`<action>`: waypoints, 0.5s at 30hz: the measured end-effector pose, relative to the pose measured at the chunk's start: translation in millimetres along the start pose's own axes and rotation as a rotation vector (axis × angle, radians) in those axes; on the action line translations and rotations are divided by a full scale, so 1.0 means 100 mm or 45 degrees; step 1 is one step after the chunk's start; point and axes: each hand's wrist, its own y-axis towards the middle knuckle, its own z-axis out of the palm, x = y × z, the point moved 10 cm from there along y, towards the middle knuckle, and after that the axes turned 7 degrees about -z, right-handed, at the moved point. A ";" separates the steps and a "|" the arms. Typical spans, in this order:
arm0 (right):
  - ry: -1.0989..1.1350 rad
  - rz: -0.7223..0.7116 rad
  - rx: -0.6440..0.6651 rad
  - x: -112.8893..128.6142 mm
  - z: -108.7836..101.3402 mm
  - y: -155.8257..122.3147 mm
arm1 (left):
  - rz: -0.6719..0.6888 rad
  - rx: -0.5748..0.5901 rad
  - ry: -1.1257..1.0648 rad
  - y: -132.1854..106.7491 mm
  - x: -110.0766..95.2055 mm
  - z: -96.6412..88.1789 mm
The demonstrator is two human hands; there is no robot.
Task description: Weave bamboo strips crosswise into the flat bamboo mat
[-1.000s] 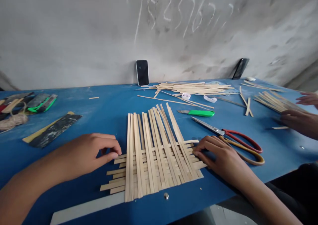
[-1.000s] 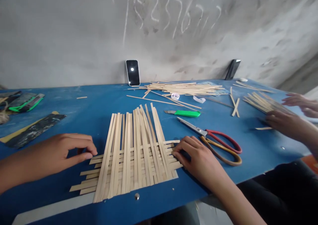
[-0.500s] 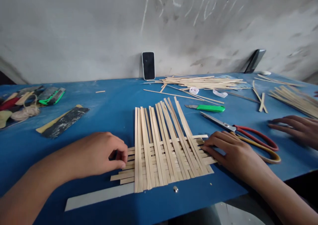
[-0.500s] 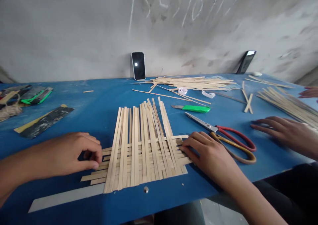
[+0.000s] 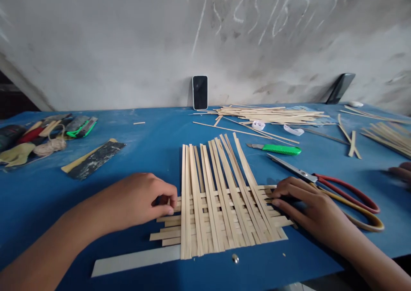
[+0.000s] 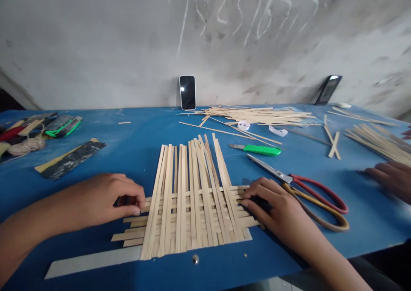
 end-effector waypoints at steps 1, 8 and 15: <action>-0.011 0.001 -0.030 -0.01 -0.02 -0.01 | -0.005 -0.010 -0.001 0.01 0.01 -0.01; -0.058 -0.124 -0.049 0.08 -0.01 -0.03 | 0.007 -0.019 -0.018 0.08 0.10 0.01; 0.050 -0.177 0.022 0.13 0.02 -0.04 | 0.009 -0.042 -0.011 0.11 0.13 -0.02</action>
